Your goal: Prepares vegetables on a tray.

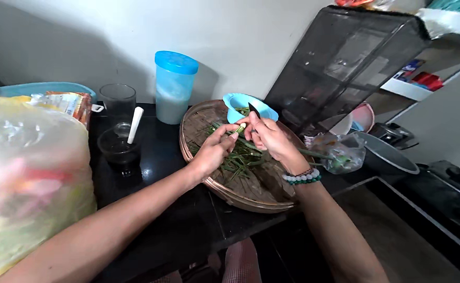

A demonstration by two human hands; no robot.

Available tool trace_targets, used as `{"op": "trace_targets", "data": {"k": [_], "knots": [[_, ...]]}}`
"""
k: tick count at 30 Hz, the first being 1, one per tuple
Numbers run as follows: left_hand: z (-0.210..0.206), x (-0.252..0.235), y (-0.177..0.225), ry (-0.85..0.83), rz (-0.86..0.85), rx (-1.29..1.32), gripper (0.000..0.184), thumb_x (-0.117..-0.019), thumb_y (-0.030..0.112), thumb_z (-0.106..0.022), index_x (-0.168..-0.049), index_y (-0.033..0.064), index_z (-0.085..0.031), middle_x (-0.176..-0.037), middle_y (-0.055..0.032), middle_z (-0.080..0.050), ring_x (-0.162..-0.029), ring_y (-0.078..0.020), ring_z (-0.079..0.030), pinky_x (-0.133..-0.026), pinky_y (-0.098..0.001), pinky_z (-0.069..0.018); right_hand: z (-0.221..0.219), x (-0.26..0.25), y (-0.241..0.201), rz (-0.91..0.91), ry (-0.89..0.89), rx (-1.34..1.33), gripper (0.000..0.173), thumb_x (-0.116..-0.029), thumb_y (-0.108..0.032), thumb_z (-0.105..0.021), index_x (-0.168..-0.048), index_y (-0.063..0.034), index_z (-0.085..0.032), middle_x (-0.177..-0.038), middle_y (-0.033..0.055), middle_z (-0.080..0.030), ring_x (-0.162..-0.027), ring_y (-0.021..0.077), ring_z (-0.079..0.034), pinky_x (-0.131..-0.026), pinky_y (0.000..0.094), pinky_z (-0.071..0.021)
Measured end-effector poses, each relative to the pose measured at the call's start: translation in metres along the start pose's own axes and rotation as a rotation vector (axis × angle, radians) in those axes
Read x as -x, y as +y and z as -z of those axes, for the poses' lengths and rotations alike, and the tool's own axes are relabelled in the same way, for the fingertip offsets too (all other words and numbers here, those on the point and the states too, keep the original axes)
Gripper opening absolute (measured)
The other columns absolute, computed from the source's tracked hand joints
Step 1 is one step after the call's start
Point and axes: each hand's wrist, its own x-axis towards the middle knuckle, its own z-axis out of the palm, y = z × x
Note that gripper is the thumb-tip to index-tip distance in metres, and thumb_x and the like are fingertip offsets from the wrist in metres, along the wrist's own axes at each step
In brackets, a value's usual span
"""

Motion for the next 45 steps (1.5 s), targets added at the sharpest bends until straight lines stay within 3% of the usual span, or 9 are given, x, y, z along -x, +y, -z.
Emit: {"op": "trace_targets", "data": {"k": [2, 4, 9, 13, 17, 23, 28, 39, 45], "knots": [[0.001, -0.001, -0.002, -0.007, -0.033, 0.026, 0.026, -0.1095, 0.025, -0.049, -0.133, 0.0229, -0.06, -0.078, 0.0004, -0.049, -0.055, -0.0064, -0.039, -0.048, -0.0191, -0.0305, -0.001, -0.005, 0.008, -0.07, -0.148, -0.207, 0.06, -0.1056, -0.063, -0.032, -0.095, -0.0119, -0.062, -0.063, -0.0001, -0.052, -0.038, 0.0036, -0.03, -0.036, 0.0169, -0.0277], [0.001, 0.0, -0.001, -0.015, -0.051, 0.023, 0.027, -0.1094, 0.024, -0.05, -0.134, 0.0236, -0.06, -0.079, 0.0, -0.051, -0.056, -0.0062, -0.04, -0.049, -0.019, -0.0316, -0.005, -0.006, 0.012, -0.067, -0.187, -0.312, 0.054, -0.106, -0.059, -0.038, -0.095, -0.0113, -0.062, -0.069, 0.0003, -0.056, -0.039, 0.0021, -0.032, -0.037, 0.0149, -0.03], [-0.001, 0.001, 0.001, -0.042, -0.005, 0.006, 0.029, -0.11, 0.026, -0.048, -0.137, 0.0242, -0.06, -0.079, 0.0017, -0.049, -0.056, -0.0057, -0.038, -0.048, -0.0187, -0.0302, 0.012, 0.002, 0.005, -0.073, 0.127, -0.154, 0.038, -0.1079, -0.047, -0.046, -0.115, -0.0165, -0.068, -0.065, -0.001, -0.05, -0.037, 0.0033, -0.027, -0.034, 0.0163, -0.0243], [-0.002, -0.001, 0.002, 0.044, 0.055, 0.073, 0.028, -0.1118, 0.029, -0.042, -0.132, 0.018, -0.058, -0.077, 0.0016, -0.05, -0.052, -0.0049, -0.037, -0.047, -0.0183, -0.0309, 0.054, -0.065, 0.011, -0.022, 0.336, 0.097, 0.041, -0.1099, -0.042, -0.044, -0.122, -0.0112, -0.068, -0.074, -0.0022, -0.058, -0.043, 0.0048, -0.036, -0.039, 0.0214, -0.0339], [-0.006, -0.003, 0.005, 0.154, 0.114, 0.135, 0.036, -0.1133, 0.034, -0.033, -0.121, 0.0092, -0.058, -0.072, 0.0005, -0.052, -0.05, -0.0048, -0.038, -0.046, -0.0178, -0.0314, 0.075, -0.088, 0.001, -0.033, 0.346, 0.351, 0.064, -0.1023, -0.054, -0.055, -0.15, -0.0115, -0.047, -0.085, 0.0061, -0.065, -0.056, 0.0157, -0.052, -0.051, 0.0351, -0.0457], [-0.002, -0.005, 0.006, 0.157, 0.143, 0.176, 0.037, -0.1136, 0.035, -0.031, -0.118, 0.0105, -0.059, -0.071, 0.0009, -0.052, -0.049, -0.0042, -0.039, -0.045, -0.0168, -0.0313, 0.017, -0.045, -0.018, 0.313, -0.077, 0.551, 0.036, -0.1032, -0.04, -0.059, -0.123, -0.0121, -0.07, -0.099, 0.0046, -0.072, -0.085, 0.0151, -0.069, -0.079, 0.0403, -0.058], [-0.001, -0.003, 0.007, 0.109, 0.181, 0.149, 0.045, -0.1141, 0.037, -0.025, -0.12, 0.01, -0.061, -0.071, -0.0003, -0.054, -0.048, -0.0048, -0.037, -0.044, -0.0173, -0.0299, 0.0, -0.035, -0.01, 0.54, 0.027, 0.938, 0.029, -0.1057, -0.035, -0.056, -0.092, -0.0109, -0.066, -0.079, 0.0063, -0.063, -0.07, 0.0241, -0.065, -0.059, 0.0449, -0.052], [-0.008, -0.009, 0.004, 0.231, 0.289, -0.07, 0.037, -0.1139, 0.028, -0.034, -0.123, 0.0062, -0.062, -0.073, 0.0011, -0.05, -0.052, -0.0059, -0.041, -0.049, -0.0189, -0.0357, -0.011, -0.033, 0.021, 0.567, 0.263, 1.251, 0.011, -0.0964, -0.017, -0.067, -0.096, -0.0063, -0.064, -0.084, 0.0128, -0.062, -0.056, 0.0316, -0.061, -0.043, 0.0457, -0.0465], [-0.009, -0.011, -0.001, 0.291, 0.24, -0.172, 0.036, -0.1131, 0.033, -0.036, -0.128, 0.01, -0.059, -0.074, -0.0002, -0.047, -0.053, -0.0092, -0.04, -0.05, -0.0237, -0.0385, -0.019, -0.03, 0.017, 0.558, 0.285, 0.81, 0.024, -0.1045, -0.024, -0.056, -0.091, -0.0052, -0.062, -0.073, 0.0067, -0.058, -0.059, 0.0209, -0.058, -0.051, 0.039, -0.0486]]}}
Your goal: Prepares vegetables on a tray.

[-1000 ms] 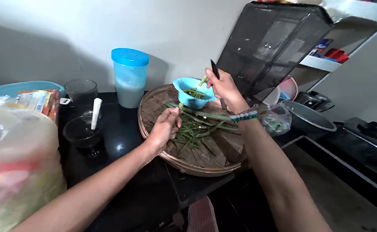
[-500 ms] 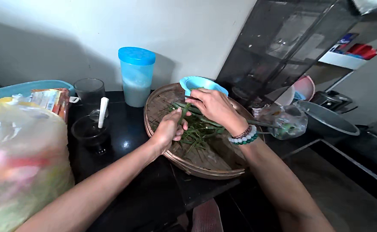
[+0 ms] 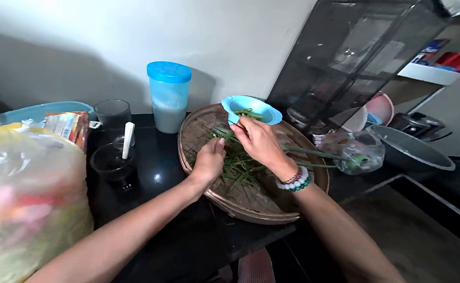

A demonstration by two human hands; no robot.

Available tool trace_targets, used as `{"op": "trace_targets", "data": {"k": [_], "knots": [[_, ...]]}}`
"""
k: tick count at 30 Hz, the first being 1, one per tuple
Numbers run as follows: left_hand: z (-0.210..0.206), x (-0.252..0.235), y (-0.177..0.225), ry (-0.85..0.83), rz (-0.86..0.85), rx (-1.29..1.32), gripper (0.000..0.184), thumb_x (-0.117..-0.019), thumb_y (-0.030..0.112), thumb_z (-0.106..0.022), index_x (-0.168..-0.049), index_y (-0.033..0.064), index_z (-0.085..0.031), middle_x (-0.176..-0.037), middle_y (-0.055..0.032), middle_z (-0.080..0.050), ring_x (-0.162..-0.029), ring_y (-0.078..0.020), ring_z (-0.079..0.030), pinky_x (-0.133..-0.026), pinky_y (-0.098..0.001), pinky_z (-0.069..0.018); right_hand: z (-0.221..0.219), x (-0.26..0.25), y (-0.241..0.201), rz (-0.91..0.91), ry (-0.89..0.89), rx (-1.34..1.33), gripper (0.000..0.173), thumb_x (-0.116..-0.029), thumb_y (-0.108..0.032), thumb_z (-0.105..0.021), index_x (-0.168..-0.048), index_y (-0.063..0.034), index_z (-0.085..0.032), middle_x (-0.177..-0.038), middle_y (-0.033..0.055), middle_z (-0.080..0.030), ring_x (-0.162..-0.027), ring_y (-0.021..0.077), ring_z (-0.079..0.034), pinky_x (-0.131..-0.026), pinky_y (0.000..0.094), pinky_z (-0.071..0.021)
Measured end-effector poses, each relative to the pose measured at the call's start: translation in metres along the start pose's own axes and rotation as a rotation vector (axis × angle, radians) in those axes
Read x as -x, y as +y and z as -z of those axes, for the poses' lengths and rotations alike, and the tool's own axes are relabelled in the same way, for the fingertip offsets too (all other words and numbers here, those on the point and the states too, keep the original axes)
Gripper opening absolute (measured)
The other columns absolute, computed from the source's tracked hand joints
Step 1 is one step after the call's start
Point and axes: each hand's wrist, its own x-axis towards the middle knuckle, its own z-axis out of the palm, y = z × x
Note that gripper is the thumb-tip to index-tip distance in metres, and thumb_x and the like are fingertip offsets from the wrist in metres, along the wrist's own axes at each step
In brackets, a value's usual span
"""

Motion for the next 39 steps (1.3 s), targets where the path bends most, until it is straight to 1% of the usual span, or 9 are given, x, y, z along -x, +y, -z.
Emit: {"op": "trace_targets", "data": {"k": [5, 12, 17, 22, 24, 27, 32, 34, 39], "knots": [[0.0, -0.004, -0.001, 0.024, 0.01, 0.087, 0.036, -0.1131, 0.036, -0.034, -0.124, 0.0118, -0.059, -0.071, 0.0003, -0.043, -0.051, -0.0093, -0.037, -0.047, -0.0235, -0.035, 0.003, 0.003, -0.017, -0.001, 0.016, -0.345, 0.025, -0.1043, -0.025, -0.056, -0.088, -0.0073, -0.061, -0.068, -0.0007, -0.052, -0.056, 0.0068, -0.049, -0.051, 0.0235, -0.0433], [0.007, -0.001, 0.007, 0.03, 0.104, 0.619, 0.03, -0.113, 0.029, -0.036, -0.112, 0.0085, -0.059, -0.074, 0.0007, -0.05, -0.052, -0.0074, -0.043, -0.048, -0.0195, -0.0388, 0.0, 0.004, -0.018, 0.011, 0.026, -0.364, 0.025, -0.1044, -0.026, -0.057, -0.09, -0.0064, -0.062, -0.069, -0.0001, -0.054, -0.058, 0.0075, -0.051, -0.052, 0.0243, -0.0456], [0.011, -0.008, 0.009, 0.186, 0.111, 0.656, 0.035, -0.1138, 0.03, -0.03, -0.108, 0.0067, -0.057, -0.064, 0.0024, -0.044, -0.048, -0.008, -0.041, -0.048, -0.0216, -0.0414, 0.012, 0.022, -0.038, 0.104, -0.102, -0.49, 0.024, -0.1047, -0.025, -0.055, -0.09, -0.0075, -0.063, -0.073, -0.0014, -0.058, -0.064, 0.0054, -0.057, -0.058, 0.0236, -0.0504], [0.012, -0.007, 0.005, 0.097, 0.026, 0.47, 0.039, -0.1136, 0.038, -0.028, -0.125, 0.0146, -0.056, -0.071, 0.0017, -0.046, -0.053, -0.0091, -0.043, -0.052, -0.0227, -0.0408, 0.036, 0.027, -0.025, -0.006, 0.029, -0.219, 0.036, -0.0991, -0.039, -0.064, -0.079, -0.0087, -0.058, -0.065, -0.0027, -0.049, -0.055, 0.0059, -0.047, -0.05, 0.0238, -0.0408], [0.009, -0.005, 0.002, 0.033, -0.021, 0.419, 0.037, -0.1135, 0.038, -0.029, -0.127, 0.0159, -0.055, -0.069, 0.0033, -0.043, -0.05, -0.0067, -0.038, -0.048, -0.0198, -0.035, 0.035, 0.027, -0.009, -0.155, -0.144, -0.032, 0.052, -0.0933, -0.058, -0.065, -0.09, -0.0061, -0.061, -0.065, 0.0024, -0.052, -0.055, 0.0174, -0.052, -0.051, 0.0383, -0.0448], [0.007, 0.0, 0.001, -0.018, -0.039, 0.397, 0.035, -0.1144, 0.026, -0.03, -0.139, 0.0103, -0.05, -0.081, -0.002, -0.052, -0.057, -0.009, -0.048, -0.054, -0.0219, -0.0438, 0.026, 0.028, 0.001, -0.348, -0.346, -0.073, 0.054, -0.1052, -0.057, -0.043, -0.134, -0.0118, -0.051, -0.077, 0.007, -0.062, -0.066, 0.0261, -0.064, -0.061, 0.0514, -0.0546], [0.006, 0.002, 0.002, -0.008, -0.059, 0.372, 0.036, -0.1144, 0.021, -0.029, -0.141, 0.0052, -0.047, -0.086, -0.0064, -0.061, -0.059, -0.01, -0.054, -0.057, -0.0227, -0.0476, 0.01, 0.029, -0.017, -0.237, -0.198, -0.089, 0.043, -0.1112, -0.04, -0.033, -0.149, -0.0232, -0.046, -0.085, 0.0048, -0.067, -0.066, 0.0252, -0.064, -0.056, 0.0505, -0.0522], [0.005, 0.001, 0.002, 0.0, -0.071, 0.369, 0.034, -0.1143, 0.021, -0.029, -0.136, 0.0051, -0.049, -0.082, -0.0048, -0.058, -0.059, -0.0097, -0.053, -0.057, -0.0228, -0.0472, 0.006, 0.028, -0.024, -0.149, -0.2, -0.056, 0.045, -0.1117, -0.038, -0.035, -0.155, -0.0321, -0.044, -0.106, 0.0049, -0.072, -0.077, 0.0261, -0.07, -0.063, 0.0521, -0.0558], [0.004, 0.001, -0.001, 0.023, -0.111, 0.321, 0.032, -0.1143, 0.022, -0.029, -0.131, 0.0092, -0.052, -0.078, -0.0022, -0.053, -0.057, -0.0093, -0.049, -0.056, -0.0229, -0.0447, -0.01, 0.026, -0.02, -0.032, -0.21, 0.022, 0.044, -0.1103, -0.032, -0.042, -0.154, -0.0388, -0.047, -0.093, 0.0073, -0.069, -0.067, 0.026, -0.065, -0.055, 0.0466, -0.0529]]}}
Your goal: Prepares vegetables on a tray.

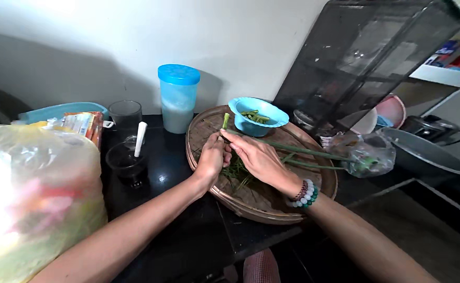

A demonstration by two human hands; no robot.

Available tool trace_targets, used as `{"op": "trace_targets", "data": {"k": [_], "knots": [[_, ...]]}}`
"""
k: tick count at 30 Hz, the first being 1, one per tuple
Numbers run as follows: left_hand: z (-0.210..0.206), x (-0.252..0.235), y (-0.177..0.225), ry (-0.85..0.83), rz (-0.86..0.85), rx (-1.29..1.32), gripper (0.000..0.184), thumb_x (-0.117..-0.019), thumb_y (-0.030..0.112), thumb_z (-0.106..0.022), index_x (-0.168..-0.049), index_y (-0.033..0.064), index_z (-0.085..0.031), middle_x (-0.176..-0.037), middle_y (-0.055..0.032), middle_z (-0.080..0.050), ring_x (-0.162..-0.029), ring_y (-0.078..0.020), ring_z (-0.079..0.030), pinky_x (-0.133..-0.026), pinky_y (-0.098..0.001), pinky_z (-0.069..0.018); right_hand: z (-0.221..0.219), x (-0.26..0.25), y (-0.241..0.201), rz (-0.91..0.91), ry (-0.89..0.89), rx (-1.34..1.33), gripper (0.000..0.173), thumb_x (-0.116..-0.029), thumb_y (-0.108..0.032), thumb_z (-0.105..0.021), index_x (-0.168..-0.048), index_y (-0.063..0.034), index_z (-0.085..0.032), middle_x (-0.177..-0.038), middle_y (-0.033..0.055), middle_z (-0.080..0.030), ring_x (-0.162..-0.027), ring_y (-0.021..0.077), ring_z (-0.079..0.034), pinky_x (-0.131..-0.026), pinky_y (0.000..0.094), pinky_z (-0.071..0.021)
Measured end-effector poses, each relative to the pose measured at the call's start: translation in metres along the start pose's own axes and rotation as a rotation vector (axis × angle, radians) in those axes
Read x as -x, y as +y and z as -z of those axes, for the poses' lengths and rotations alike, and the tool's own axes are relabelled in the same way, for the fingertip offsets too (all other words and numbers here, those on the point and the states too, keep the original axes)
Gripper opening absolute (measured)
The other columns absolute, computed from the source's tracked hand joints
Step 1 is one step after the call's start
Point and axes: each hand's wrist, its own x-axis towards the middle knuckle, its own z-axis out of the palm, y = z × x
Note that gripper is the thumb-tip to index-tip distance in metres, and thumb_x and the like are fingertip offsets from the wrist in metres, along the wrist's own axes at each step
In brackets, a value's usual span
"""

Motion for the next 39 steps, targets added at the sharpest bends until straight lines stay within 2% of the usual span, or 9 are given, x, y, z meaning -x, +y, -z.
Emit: {"op": "trace_targets", "data": {"k": [7, 12, 16, 21, 27, 32, 34, 36, 39], "knots": [[0.001, -0.002, 0.0, 0.015, 0.01, -0.035, 0.029, -0.1144, 0.023, -0.029, -0.134, 0.0125, -0.047, -0.075, 0.0014, -0.045, -0.053, -0.0065, -0.04, -0.05, -0.0207, -0.0373, -0.002, -0.015, 0.009, 0.05, 0.048, 0.071, 0.043, -0.1091, -0.034, -0.045, -0.151, -0.0406, -0.051, -0.086, 0.0072, -0.064, -0.059, 0.0245, -0.06, -0.048, 0.043, -0.0479], [-0.002, 0.005, -0.001, -0.055, 0.045, -0.104, 0.034, -0.1143, 0.023, -0.029, -0.139, 0.0099, -0.048, -0.074, 0.0008, -0.048, -0.051, -0.0063, -0.039, -0.048, -0.0204, -0.035, 0.017, -0.027, 0.034, -0.109, 0.049, -0.027, 0.04, -0.1107, -0.03, -0.044, -0.149, -0.0263, -0.056, -0.104, 0.0157, -0.073, -0.083, 0.0374, -0.07, -0.068, 0.0588, -0.0553], [0.0, 0.0, 0.003, -0.012, 0.087, -0.024, 0.035, -0.1146, 0.027, -0.029, -0.13, 0.0063, -0.052, -0.072, 0.0003, -0.051, -0.049, -0.0053, -0.039, -0.047, -0.0189, -0.035, 0.011, -0.027, 0.04, -0.071, 0.11, -0.096, 0.041, -0.1116, -0.029, -0.04, -0.149, -0.0261, -0.056, -0.118, 0.0092, -0.073, -0.093, 0.0305, -0.073, -0.078, 0.057, -0.0573], [-0.002, -0.003, 0.003, 0.012, 0.109, -0.034, 0.031, -0.1148, 0.03, -0.026, -0.112, 0.0101, -0.049, -0.069, 0.0006, -0.049, -0.048, -0.0054, -0.038, -0.046, -0.0187, -0.0336, -0.008, -0.005, 0.018, 0.085, 0.064, -0.137, 0.042, -0.1095, -0.031, -0.045, -0.15, -0.0336, -0.055, -0.091, 0.0063, -0.069, -0.071, 0.0233, -0.067, -0.06, 0.0456, -0.0556], [0.0, -0.002, 0.001, -0.03, 0.113, -0.066, 0.033, -0.1145, 0.033, -0.026, -0.111, 0.0116, -0.051, -0.067, 0.0025, -0.045, -0.047, -0.0048, -0.034, -0.044, -0.0182, -0.0311, -0.009, -0.007, 0.02, 0.084, 0.098, -0.04, 0.041, -0.1087, -0.034, -0.047, -0.148, -0.0366, -0.056, -0.087, 0.0066, -0.065, -0.062, 0.0233, -0.061, -0.049, 0.042, -0.0482], [-0.005, 0.006, -0.001, -0.127, 0.133, -0.113, 0.038, -0.1146, 0.032, -0.024, -0.11, 0.0078, -0.053, -0.064, 0.0032, -0.043, -0.047, -0.005, -0.036, -0.045, -0.0187, -0.0328, 0.006, -0.004, 0.04, -0.049, 0.113, -0.069, 0.039, -0.1094, -0.03, -0.048, -0.146, -0.0211, -0.059, -0.092, 0.0137, -0.068, -0.069, 0.0314, -0.065, -0.056, 0.0494, -0.0524], [-0.006, 0.008, 0.001, -0.123, 0.127, -0.087, 0.04, -0.1146, 0.033, -0.023, -0.107, 0.0073, -0.054, -0.064, 0.0027, -0.042, -0.048, -0.0054, -0.037, -0.045, -0.0187, -0.0332, 0.011, -0.003, 0.048, -0.075, 0.15, -0.101, 0.036, -0.1094, -0.026, -0.049, -0.14, -0.0153, -0.063, -0.104, 0.0155, -0.073, -0.08, 0.0333, -0.07, -0.067, 0.0527, -0.0559], [-0.006, 0.005, 0.004, -0.041, 0.126, -0.007, 0.043, -0.1145, 0.035, -0.023, -0.104, 0.0074, -0.054, -0.061, 0.0033, -0.042, -0.046, -0.0052, -0.037, -0.044, -0.018, -0.0335, 0.013, -0.008, 0.046, -0.068, 0.142, -0.136, 0.039, -0.1101, -0.024, -0.046, -0.147, -0.019, -0.058, -0.115, 0.0128, -0.073, -0.089, 0.0311, -0.072, -0.075, 0.0535, -0.0573], [-0.006, -0.001, 0.006, 0.081, 0.139, 0.075, 0.042, -0.1144, 0.037, -0.023, -0.102, 0.0092, -0.053, -0.059, 0.0039, -0.041, -0.044, -0.0051, -0.036, -0.043, -0.0181, -0.0326, 0.001, -0.009, 0.031, -0.007, 0.108, -0.157, 0.041, -0.1102, -0.031, -0.043, -0.149, -0.0289, -0.056, -0.104, 0.0083, -0.072, -0.082, 0.0258, -0.07, -0.069, 0.0507, -0.0573]]}}
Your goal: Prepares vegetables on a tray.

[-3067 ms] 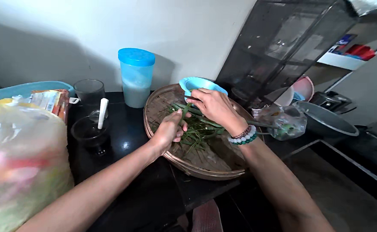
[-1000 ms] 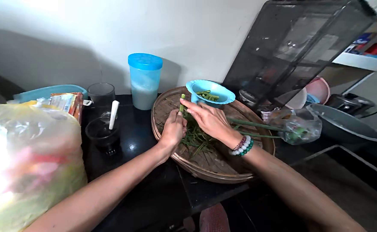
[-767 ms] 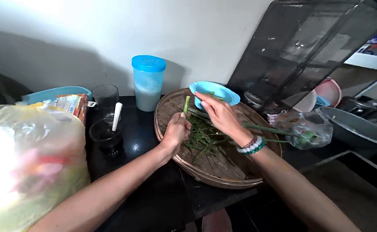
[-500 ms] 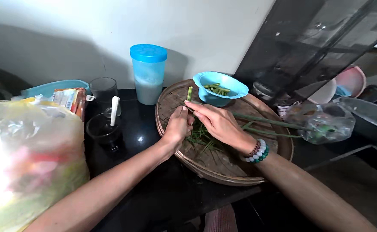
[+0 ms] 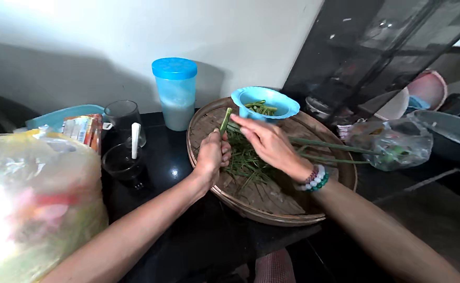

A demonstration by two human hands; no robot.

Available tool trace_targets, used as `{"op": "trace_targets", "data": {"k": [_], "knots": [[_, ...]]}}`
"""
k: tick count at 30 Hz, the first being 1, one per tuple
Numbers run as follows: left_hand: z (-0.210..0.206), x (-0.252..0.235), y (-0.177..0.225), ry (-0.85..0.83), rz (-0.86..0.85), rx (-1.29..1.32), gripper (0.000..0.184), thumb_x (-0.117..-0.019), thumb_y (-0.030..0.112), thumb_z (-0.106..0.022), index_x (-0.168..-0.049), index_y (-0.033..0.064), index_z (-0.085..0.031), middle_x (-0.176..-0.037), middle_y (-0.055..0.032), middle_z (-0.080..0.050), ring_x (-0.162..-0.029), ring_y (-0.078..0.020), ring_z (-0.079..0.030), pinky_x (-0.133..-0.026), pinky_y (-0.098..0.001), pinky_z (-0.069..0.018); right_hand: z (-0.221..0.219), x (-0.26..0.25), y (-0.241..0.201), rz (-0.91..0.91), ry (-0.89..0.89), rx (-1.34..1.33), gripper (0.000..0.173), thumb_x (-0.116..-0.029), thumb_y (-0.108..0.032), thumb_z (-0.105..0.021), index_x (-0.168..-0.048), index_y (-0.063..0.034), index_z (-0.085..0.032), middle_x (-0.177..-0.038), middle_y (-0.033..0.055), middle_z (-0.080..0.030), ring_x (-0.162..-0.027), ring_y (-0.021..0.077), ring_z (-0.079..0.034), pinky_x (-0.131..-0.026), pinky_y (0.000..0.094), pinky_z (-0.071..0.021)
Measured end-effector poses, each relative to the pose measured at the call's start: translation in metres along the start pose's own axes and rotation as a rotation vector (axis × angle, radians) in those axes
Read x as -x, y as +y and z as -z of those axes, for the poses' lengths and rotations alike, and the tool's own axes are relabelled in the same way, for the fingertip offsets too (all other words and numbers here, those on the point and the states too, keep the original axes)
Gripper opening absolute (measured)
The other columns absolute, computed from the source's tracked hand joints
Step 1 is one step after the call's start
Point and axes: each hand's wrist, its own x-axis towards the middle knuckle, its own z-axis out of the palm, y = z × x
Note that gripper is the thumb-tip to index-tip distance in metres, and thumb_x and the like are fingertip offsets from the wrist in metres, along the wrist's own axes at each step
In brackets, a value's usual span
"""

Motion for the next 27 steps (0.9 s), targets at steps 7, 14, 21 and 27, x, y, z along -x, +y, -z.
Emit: {"op": "trace_targets", "data": {"k": [7, 14, 21, 27], "knots": [[0.003, -0.001, -0.002, -0.025, -0.013, -0.031, 0.041, -0.1137, 0.04, -0.025, -0.095, 0.0124, -0.048, -0.057, 0.0055, -0.035, -0.043, -0.0044, -0.032, -0.043, -0.0176, -0.0301, -0.015, 0.003, -0.01, 0.116, -0.023, 0.011, 0.042, -0.1093, -0.033, -0.046, -0.15, -0.0346, -0.054, -0.091, 0.0047, -0.069, -0.069, 0.0215, -0.065, -0.056, 0.0422, -0.0529], [0.003, -0.001, -0.003, -0.033, -0.031, -0.09, 0.04, -0.1138, 0.04, -0.025, -0.096, 0.0128, -0.048, -0.056, 0.0059, -0.034, -0.044, -0.0042, -0.032, -0.043, -0.0181, -0.0303, -0.015, 0.001, -0.009, 0.081, -0.004, 0.038, 0.04, -0.1092, -0.033, -0.047, -0.148, -0.0368, -0.056, -0.093, 0.0042, -0.07, -0.07, 0.0223, -0.066, -0.056, 0.0437, -0.0523], [-0.003, 0.01, -0.005, -0.067, -0.017, -0.127, 0.042, -0.1141, 0.038, -0.023, -0.098, 0.0096, -0.05, -0.056, 0.0052, -0.035, -0.044, -0.0052, -0.033, -0.043, -0.0188, -0.0314, 0.001, 0.003, 0.003, -0.052, 0.043, -0.007, 0.036, -0.1088, -0.029, -0.05, -0.141, -0.0216, -0.063, -0.095, 0.0122, -0.072, -0.074, 0.0306, -0.068, -0.062, 0.0508, -0.0547], [0.001, 0.009, 0.001, -0.033, -0.012, -0.023, 0.041, -0.1142, 0.036, -0.025, -0.1, 0.0088, -0.052, -0.057, 0.005, -0.036, -0.044, -0.0052, -0.034, -0.044, -0.0185, -0.0319, 0.011, -0.001, 0.024, -0.142, 0.007, -0.021, 0.037, -0.1108, -0.034, -0.042, -0.135, -0.0198, -0.066, -0.113, 0.0081, -0.075, -0.089, 0.0278, -0.073, -0.074, 0.0554, -0.0569]]}}
